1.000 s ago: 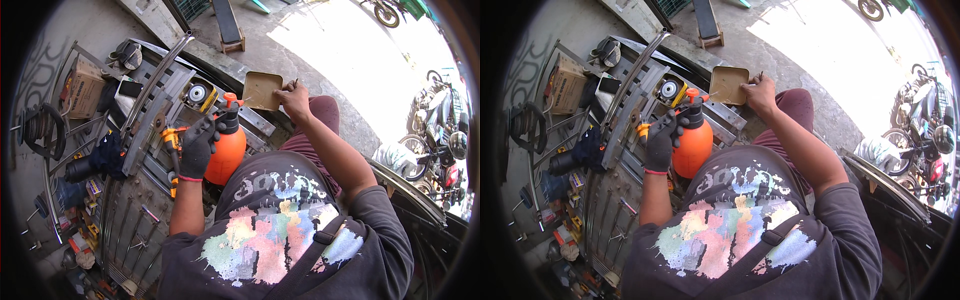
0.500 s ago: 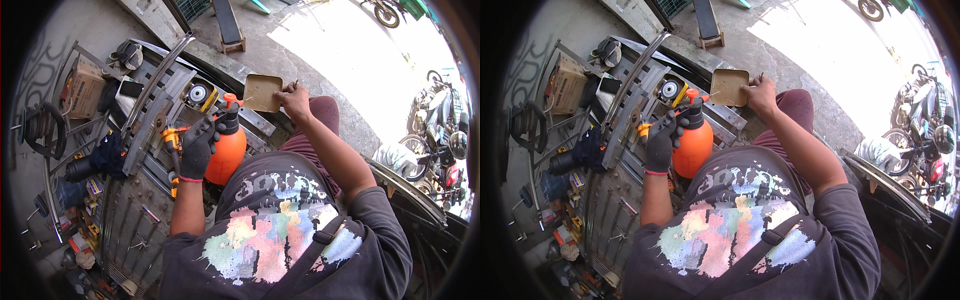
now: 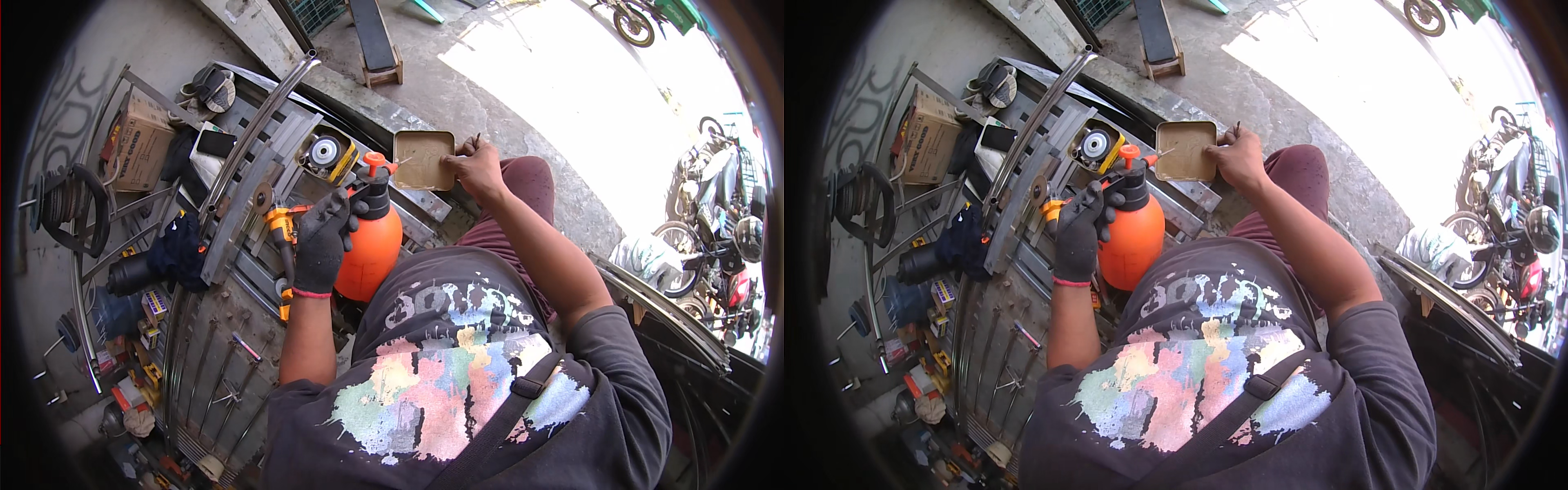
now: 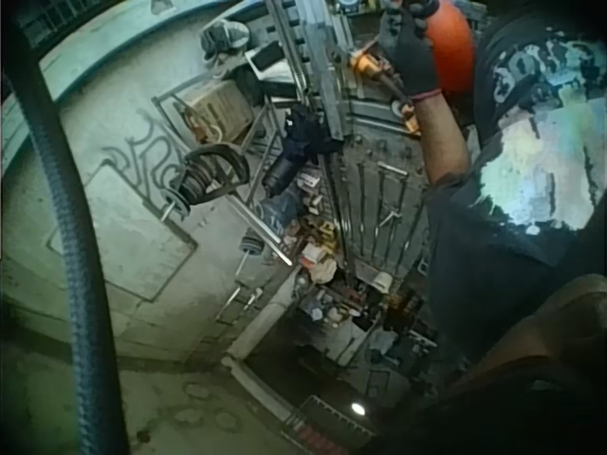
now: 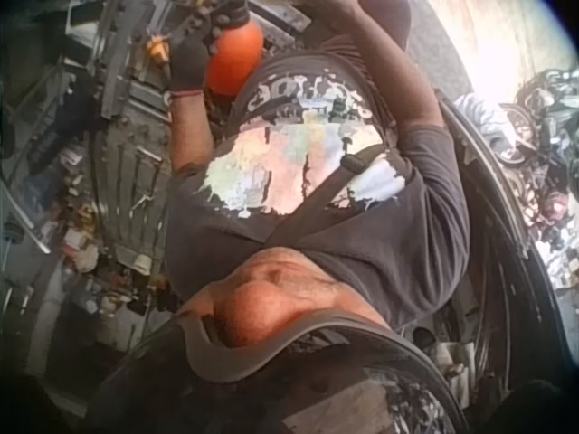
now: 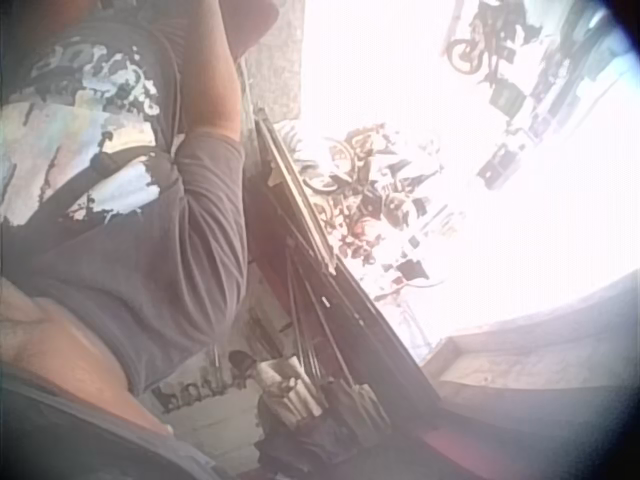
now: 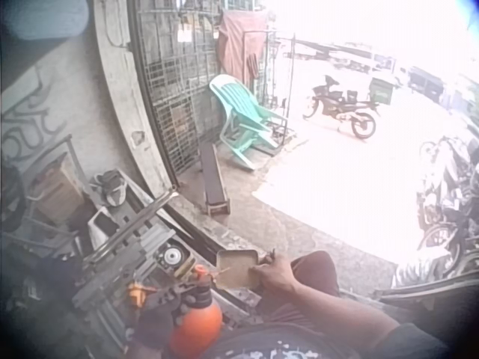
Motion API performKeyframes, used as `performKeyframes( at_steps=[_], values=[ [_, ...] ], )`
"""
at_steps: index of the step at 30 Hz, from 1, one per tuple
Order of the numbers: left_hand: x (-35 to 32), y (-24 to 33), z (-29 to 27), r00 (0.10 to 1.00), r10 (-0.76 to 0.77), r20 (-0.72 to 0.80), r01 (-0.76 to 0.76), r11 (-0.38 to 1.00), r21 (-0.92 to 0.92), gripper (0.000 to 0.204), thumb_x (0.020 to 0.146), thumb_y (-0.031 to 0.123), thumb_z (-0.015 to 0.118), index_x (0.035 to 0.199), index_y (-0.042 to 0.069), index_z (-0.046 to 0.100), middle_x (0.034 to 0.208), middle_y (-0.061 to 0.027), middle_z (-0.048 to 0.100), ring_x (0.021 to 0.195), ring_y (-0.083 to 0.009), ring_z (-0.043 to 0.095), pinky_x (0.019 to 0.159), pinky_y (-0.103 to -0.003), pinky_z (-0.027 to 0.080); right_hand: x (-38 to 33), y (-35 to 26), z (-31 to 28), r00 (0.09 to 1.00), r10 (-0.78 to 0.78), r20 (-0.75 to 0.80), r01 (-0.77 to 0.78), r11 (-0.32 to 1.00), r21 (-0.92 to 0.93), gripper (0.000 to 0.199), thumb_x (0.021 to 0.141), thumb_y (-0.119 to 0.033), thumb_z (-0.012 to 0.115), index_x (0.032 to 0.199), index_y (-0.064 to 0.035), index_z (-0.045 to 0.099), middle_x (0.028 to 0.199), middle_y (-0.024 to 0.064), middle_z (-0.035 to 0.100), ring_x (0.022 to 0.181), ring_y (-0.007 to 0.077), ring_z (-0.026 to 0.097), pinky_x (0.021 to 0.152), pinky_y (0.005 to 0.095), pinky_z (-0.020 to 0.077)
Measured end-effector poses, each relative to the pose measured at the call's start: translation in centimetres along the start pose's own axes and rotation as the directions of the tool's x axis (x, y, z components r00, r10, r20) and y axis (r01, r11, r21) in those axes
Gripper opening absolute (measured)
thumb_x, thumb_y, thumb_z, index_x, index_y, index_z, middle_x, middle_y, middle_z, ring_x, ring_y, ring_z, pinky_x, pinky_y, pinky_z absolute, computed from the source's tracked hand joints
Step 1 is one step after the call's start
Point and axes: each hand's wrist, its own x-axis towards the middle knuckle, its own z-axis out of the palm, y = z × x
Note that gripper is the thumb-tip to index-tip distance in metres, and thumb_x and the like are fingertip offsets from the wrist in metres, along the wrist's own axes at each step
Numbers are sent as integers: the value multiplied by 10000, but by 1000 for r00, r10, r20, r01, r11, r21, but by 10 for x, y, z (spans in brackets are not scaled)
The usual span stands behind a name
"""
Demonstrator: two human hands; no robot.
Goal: Use a drill press to drill holes into a metal frame and an angle grinder for surface finishing.
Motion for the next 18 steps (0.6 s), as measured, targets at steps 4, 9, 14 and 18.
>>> performKeyframes(
  at_steps=[4, 9, 14, 18],
  values=[
    [-2, -1, 1, 999, 5, -31, -5, 1000, 14, 248, 1144, 271, 619, 1134, 77, 773, 898, 6, 768, 560, -31, 520, 509, -183, 394, 0, -2, -3, 999, 18, 48, -18, 1000, 0, 444, 846, 42, 880, 839, -121, 468, 873, 42, 635, 780, 118, 606, 687, 292, 544],
    [-2, -2, -2, 1000, -1, -15, 1, 1000, -6, 231, 1136, 239, 642, 1251, 52, 715, 972, -21, 789, 567, -10, 489, 502, -177, 370, 0, 1, -4, 999, 27, 46, -26, 1000, -14, 469, 845, 41, 882, 834, -133, 446, 907, 72, 657, 799, 133, 627, 695, 301, 545],
    [-1, -5, -3, 1000, -6, -29, 6, 1000, 3, 224, 1138, 235, 639, 1242, 53, 718, 965, -23, 789, 557, -10, 483, 501, -177, 365, 1, 2, -3, 999, 9, 31, -9, 1000, -9, 465, 844, 41, 881, 848, -129, 448, 916, 78, 666, 813, 142, 639, 703, 311, 551],
    [-2, -3, -2, 1000, -3, -26, 3, 1000, -7, 228, 1135, 244, 646, 1224, 50, 725, 965, -22, 790, 558, -9, 485, 502, -176, 369, 0, 0, -4, 998, 44, 36, -44, 999, 0, 461, 844, 45, 880, 853, -125, 452, 919, 76, 668, 816, 146, 641, 709, 318, 557]
  ],
)
